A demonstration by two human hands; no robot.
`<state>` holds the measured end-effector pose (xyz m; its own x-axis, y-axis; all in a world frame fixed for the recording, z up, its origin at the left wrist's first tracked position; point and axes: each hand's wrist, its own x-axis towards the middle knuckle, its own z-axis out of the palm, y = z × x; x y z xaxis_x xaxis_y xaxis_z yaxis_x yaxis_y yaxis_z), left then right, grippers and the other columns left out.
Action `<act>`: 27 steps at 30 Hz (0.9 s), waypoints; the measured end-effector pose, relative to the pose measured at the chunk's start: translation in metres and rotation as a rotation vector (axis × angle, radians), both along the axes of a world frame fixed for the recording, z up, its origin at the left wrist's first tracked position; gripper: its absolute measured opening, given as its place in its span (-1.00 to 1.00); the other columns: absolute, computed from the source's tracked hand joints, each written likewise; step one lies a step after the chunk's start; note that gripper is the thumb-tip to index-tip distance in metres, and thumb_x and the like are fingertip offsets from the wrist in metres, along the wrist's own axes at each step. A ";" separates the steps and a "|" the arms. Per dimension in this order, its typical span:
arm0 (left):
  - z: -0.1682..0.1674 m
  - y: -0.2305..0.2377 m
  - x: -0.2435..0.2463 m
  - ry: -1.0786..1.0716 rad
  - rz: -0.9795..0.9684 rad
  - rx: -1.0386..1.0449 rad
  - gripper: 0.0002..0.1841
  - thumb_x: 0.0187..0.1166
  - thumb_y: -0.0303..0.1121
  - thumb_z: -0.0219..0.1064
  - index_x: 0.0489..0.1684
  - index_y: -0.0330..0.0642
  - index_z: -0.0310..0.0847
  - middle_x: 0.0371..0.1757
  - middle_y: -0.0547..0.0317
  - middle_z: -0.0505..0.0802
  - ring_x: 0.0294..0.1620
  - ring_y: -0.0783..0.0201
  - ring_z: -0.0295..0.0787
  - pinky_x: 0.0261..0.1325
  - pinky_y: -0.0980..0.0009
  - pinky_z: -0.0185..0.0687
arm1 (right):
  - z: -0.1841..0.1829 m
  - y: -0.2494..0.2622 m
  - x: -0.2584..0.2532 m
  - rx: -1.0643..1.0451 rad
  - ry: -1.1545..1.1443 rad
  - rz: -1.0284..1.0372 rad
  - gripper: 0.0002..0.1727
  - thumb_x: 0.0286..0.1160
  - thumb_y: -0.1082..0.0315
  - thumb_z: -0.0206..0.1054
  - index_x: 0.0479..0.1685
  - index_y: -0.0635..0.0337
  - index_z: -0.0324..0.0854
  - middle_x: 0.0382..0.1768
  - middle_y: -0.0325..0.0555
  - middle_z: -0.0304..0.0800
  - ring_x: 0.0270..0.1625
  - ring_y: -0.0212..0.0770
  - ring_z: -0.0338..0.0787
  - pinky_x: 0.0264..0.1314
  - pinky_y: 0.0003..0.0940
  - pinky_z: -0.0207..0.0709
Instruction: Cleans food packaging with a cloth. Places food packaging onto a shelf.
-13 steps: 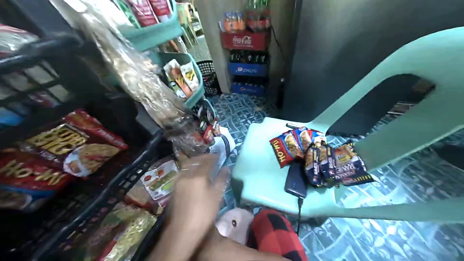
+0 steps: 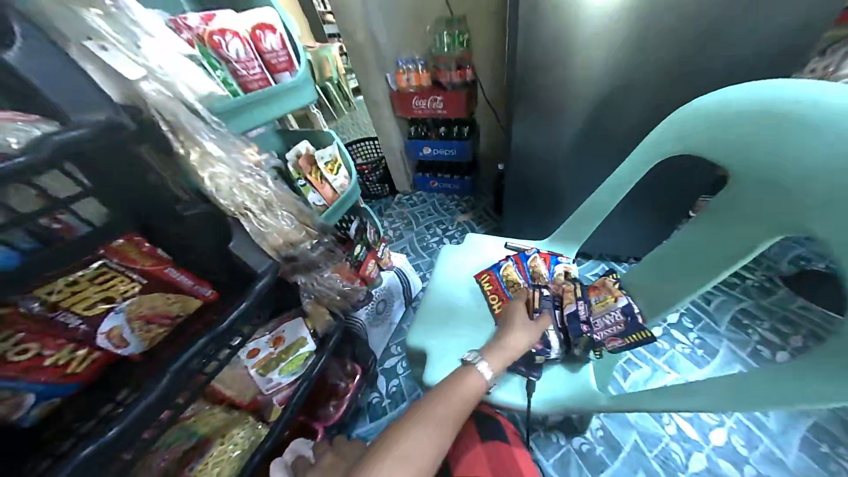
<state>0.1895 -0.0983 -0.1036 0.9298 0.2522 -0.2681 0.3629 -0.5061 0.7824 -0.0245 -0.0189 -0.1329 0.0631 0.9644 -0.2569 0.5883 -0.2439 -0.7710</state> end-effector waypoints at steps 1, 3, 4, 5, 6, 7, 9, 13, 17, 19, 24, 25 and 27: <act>0.010 0.011 -0.015 -0.041 0.043 -0.073 -0.48 0.69 -0.28 0.29 0.53 -0.43 0.43 0.20 -0.28 0.77 0.16 -0.02 0.77 0.30 0.07 0.63 | 0.011 -0.002 0.003 -0.041 0.060 -0.017 -0.50 0.77 0.41 0.13 0.66 0.22 0.44 0.65 0.32 0.42 0.68 0.36 0.41 0.67 0.29 0.28; 0.039 0.036 -0.057 -0.155 0.186 -0.220 -0.55 0.75 -0.30 0.23 0.48 -0.43 0.45 0.17 -0.20 0.78 0.05 0.12 0.81 0.14 0.17 0.74 | 0.013 -0.014 0.009 0.092 0.099 -0.058 -0.51 0.82 0.36 0.06 0.64 0.37 0.42 0.62 0.39 0.44 0.68 0.32 0.42 0.76 0.11 0.20; 0.054 0.049 -0.084 -0.237 0.276 -0.271 -0.57 0.76 -0.30 0.21 0.47 -0.40 0.45 0.15 -0.12 0.79 0.00 0.19 0.82 0.06 0.22 0.79 | -0.011 -0.018 0.009 0.331 0.084 -0.108 -0.54 0.75 0.34 0.13 0.46 0.50 0.55 0.41 0.48 0.63 0.50 0.34 0.62 0.65 0.05 0.37; 0.067 0.063 -0.112 -0.335 0.368 -0.286 -0.57 0.76 -0.29 0.19 0.48 -0.37 0.45 0.11 -0.04 0.80 -0.05 0.25 0.84 -0.01 0.27 0.83 | -0.034 -0.024 0.012 0.609 0.074 -0.159 -0.58 0.61 0.33 0.26 0.19 0.60 0.68 0.11 0.54 0.77 0.22 0.38 0.78 0.43 0.06 0.57; 0.076 0.078 -0.142 -0.434 0.458 -0.284 -0.57 0.74 -0.29 0.18 0.49 -0.34 0.44 0.12 0.01 0.81 -0.04 0.27 0.84 -0.02 0.28 0.84 | -0.006 -0.040 0.025 0.419 0.104 -0.103 -0.57 0.60 0.36 0.33 0.27 0.58 0.63 0.21 0.53 0.72 0.35 0.40 0.69 0.53 0.17 0.46; 0.084 0.091 -0.172 -0.526 0.545 -0.266 -0.57 0.74 -0.30 0.16 0.50 -0.32 0.44 0.12 0.03 0.82 -0.03 0.27 0.86 -0.02 0.28 0.86 | 0.021 -0.047 0.036 0.233 0.095 -0.064 -0.56 0.57 0.38 0.35 0.34 0.50 0.61 0.30 0.48 0.69 0.42 0.38 0.65 0.53 0.26 0.44; 0.093 0.111 -0.232 -0.654 0.702 -0.204 -0.57 0.75 -0.33 0.13 0.52 -0.32 0.41 0.14 0.03 0.83 0.00 0.23 0.88 0.01 0.25 0.88 | 0.044 -0.043 0.051 0.038 0.085 -0.080 -0.47 0.65 0.35 0.26 0.58 0.38 0.46 0.48 0.42 0.56 0.52 0.37 0.58 0.54 0.35 0.39; 0.082 0.117 -0.313 -0.690 0.968 -0.052 -0.54 0.75 -0.36 0.18 0.55 -0.40 0.37 0.12 0.01 0.82 -0.07 0.30 0.86 -0.01 0.31 0.84 | 0.054 -0.034 0.063 0.178 0.206 -0.408 -0.52 0.73 0.29 0.15 0.48 0.45 0.45 0.22 0.36 0.72 0.26 0.22 0.77 0.39 0.19 0.58; 0.040 0.115 -0.339 -0.662 1.077 0.044 -0.50 0.70 -0.33 0.28 0.54 -0.43 0.42 0.15 -0.08 0.82 0.00 0.33 0.82 0.07 0.33 0.77 | 0.030 -0.033 0.036 0.801 0.328 -0.410 -0.58 0.59 0.32 0.12 0.12 0.58 0.61 -0.18 0.11 0.84 -0.08 -0.29 0.84 0.07 -0.28 0.71; 0.017 0.109 -0.337 -0.682 1.084 0.101 -0.50 0.64 -0.42 0.30 0.52 -0.50 0.43 0.16 -0.14 0.82 0.07 0.33 0.81 0.18 0.37 0.73 | 0.016 -0.027 0.011 0.868 0.280 -0.247 -0.33 0.67 0.07 0.15 0.48 0.56 0.44 0.26 0.20 0.76 0.34 -0.18 0.75 0.44 -0.19 0.60; -0.009 0.096 -0.338 -0.688 0.991 0.196 -0.63 0.56 -0.48 0.32 0.30 -0.48 0.63 -0.01 -0.02 0.90 -0.07 0.50 0.84 0.08 0.55 0.74 | -0.002 0.004 -0.005 0.848 -0.070 -0.267 -0.09 0.72 -0.24 -0.12 0.71 0.46 0.26 0.72 0.33 0.30 0.77 0.36 0.25 0.76 0.34 0.08; -0.008 0.096 -0.340 -0.695 0.979 0.188 -0.65 0.59 -0.43 0.34 0.26 -0.47 0.66 -0.06 0.04 0.91 -0.15 0.55 0.82 -0.01 0.59 0.73 | 0.001 0.007 -0.002 0.790 -0.030 -0.320 -0.15 0.74 -0.16 -0.09 0.69 0.47 0.29 0.66 0.32 0.41 0.72 0.27 0.39 0.74 0.24 0.21; -0.003 0.099 -0.343 -0.711 0.974 0.138 -0.62 0.60 -0.40 0.36 0.27 -0.49 0.64 -0.12 0.06 0.88 -0.26 0.57 0.74 -0.13 0.61 0.67 | 0.016 0.010 0.007 0.618 0.176 -0.399 -0.33 0.84 0.00 -0.06 0.54 0.47 0.43 0.39 0.28 0.67 0.47 0.06 0.68 0.56 0.05 0.47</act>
<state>-0.1538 0.0004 -0.1068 0.2635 0.9137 0.3093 0.1492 -0.3554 0.9227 -0.0176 -0.0092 -0.1172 0.4461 0.8485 0.2848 0.4017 0.0946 -0.9109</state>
